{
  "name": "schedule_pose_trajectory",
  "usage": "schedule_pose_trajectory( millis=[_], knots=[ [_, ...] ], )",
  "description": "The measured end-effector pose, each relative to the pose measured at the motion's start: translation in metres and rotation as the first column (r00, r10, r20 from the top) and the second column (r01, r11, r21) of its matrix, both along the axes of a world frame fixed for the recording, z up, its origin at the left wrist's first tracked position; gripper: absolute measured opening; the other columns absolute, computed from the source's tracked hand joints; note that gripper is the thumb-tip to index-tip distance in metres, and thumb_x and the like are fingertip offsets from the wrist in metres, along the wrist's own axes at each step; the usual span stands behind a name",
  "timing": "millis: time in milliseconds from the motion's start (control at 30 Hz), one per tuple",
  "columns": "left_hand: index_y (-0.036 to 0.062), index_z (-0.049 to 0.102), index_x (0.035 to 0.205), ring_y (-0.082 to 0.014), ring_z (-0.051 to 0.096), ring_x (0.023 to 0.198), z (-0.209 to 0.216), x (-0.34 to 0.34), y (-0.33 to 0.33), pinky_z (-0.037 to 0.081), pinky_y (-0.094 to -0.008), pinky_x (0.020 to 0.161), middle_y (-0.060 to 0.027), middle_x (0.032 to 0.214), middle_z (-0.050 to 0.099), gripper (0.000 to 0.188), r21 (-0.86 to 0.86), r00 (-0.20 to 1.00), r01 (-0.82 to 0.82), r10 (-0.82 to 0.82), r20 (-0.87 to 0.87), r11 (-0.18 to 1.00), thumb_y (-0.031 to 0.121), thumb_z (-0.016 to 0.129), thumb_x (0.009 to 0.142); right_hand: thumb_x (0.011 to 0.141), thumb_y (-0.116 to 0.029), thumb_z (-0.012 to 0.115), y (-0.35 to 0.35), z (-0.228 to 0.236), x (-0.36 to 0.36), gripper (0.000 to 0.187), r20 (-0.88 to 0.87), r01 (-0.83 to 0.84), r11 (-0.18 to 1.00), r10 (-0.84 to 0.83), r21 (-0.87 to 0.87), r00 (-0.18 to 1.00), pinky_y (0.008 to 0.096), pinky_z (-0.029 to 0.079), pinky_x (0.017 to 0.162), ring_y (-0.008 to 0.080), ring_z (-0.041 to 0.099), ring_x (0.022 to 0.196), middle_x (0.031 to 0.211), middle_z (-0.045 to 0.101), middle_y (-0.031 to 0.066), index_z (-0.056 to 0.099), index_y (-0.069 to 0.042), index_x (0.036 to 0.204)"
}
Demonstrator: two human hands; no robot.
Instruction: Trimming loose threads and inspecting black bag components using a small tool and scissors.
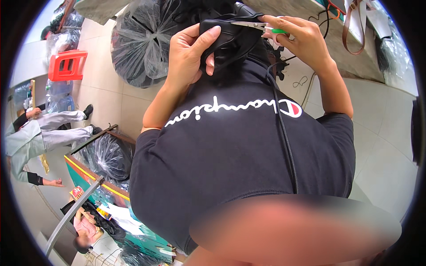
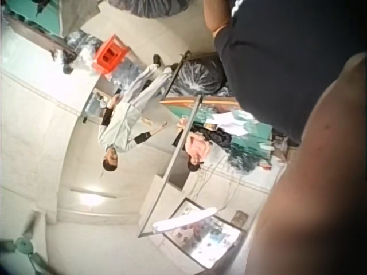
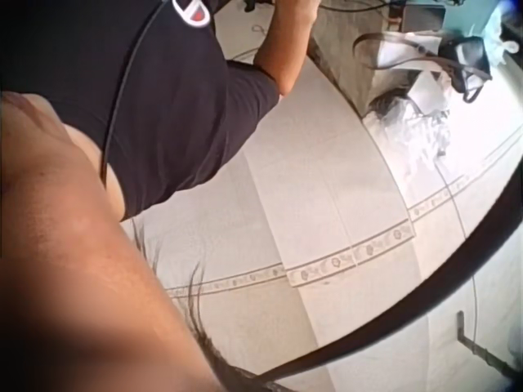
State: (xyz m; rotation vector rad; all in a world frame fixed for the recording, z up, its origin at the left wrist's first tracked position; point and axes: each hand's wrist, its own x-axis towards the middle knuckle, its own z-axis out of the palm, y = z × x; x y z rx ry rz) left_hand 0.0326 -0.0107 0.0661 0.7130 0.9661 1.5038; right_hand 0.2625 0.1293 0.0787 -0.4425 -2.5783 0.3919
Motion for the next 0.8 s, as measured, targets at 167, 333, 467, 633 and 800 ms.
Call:
schedule_pose_trajectory(
  millis=[167,333,467,633,800],
  knots=[
    [-0.004,0.067,0.099,-0.0072,0.052,0.041,0.001,0.004,-0.001,0.04,-0.0204,0.032,-0.0064,0.072,0.066,0.018,0.02,0.996,-0.032,0.033,-0.08,0.999,0.012,0.066,0.091,0.077,-0.001,0.072,-0.001,0.002,0.004,0.039,-0.021,-0.025,1.0,0.025,0.011,0.999,0.0256,0.053,0.059,0.0146,0.066,0.065,0.083,0.069,0.0081,0.068,-0.006,0.116],
    [-0.0033,0.067,0.097,-0.0071,0.053,0.041,0.001,0.004,-0.002,0.041,-0.0207,0.033,-0.0054,0.071,0.066,0.017,0.018,0.996,-0.047,0.048,-0.08,0.999,0.013,0.067,0.091,0.067,0.007,0.069,-0.012,0.019,0.006,0.04,-0.095,-0.155,0.95,0.134,-0.272,0.986,0.0269,0.052,0.06,0.0158,0.066,0.067,0.079,0.068,0.0054,0.069,-0.005,0.105],
    [-0.002,0.066,0.098,-0.0069,0.053,0.041,0.002,0.005,-0.004,0.04,-0.0208,0.032,-0.0041,0.071,0.065,0.016,0.036,0.996,-0.04,0.043,-0.073,0.999,0.013,0.066,0.091,0.063,0.003,0.073,-0.015,0.013,0.009,0.043,-0.065,-0.049,0.987,0.06,0.153,0.996,0.0287,0.053,0.063,0.0211,0.067,0.07,0.08,0.069,0.0037,0.068,-0.008,0.105],
    [-0.0011,0.066,0.098,-0.007,0.052,0.041,0.004,0.003,-0.007,0.04,-0.021,0.031,-0.0037,0.07,0.064,0.017,0.044,0.998,0.003,0.0,-0.065,0.999,0.015,0.065,0.093,0.065,-0.007,0.077,0.0,0.01,0.009,0.045,-0.052,0.08,0.922,-0.065,0.378,0.997,0.0309,0.055,0.063,0.021,0.068,0.076,0.085,0.07,0.0018,0.068,-0.01,0.109],
    [-0.0014,0.067,0.097,-0.0074,0.052,0.04,0.007,0.003,-0.015,0.04,-0.0211,0.031,-0.0042,0.07,0.064,0.018,0.04,0.999,0.021,-0.02,-0.03,0.999,0.016,0.064,0.093,0.067,-0.014,0.077,-0.008,0.006,0.001,0.046,-0.036,0.104,0.884,-0.099,0.455,0.994,0.029,0.055,0.063,0.0179,0.068,0.075,0.086,0.069,-0.0011,0.068,-0.012,0.112]
  ],
)
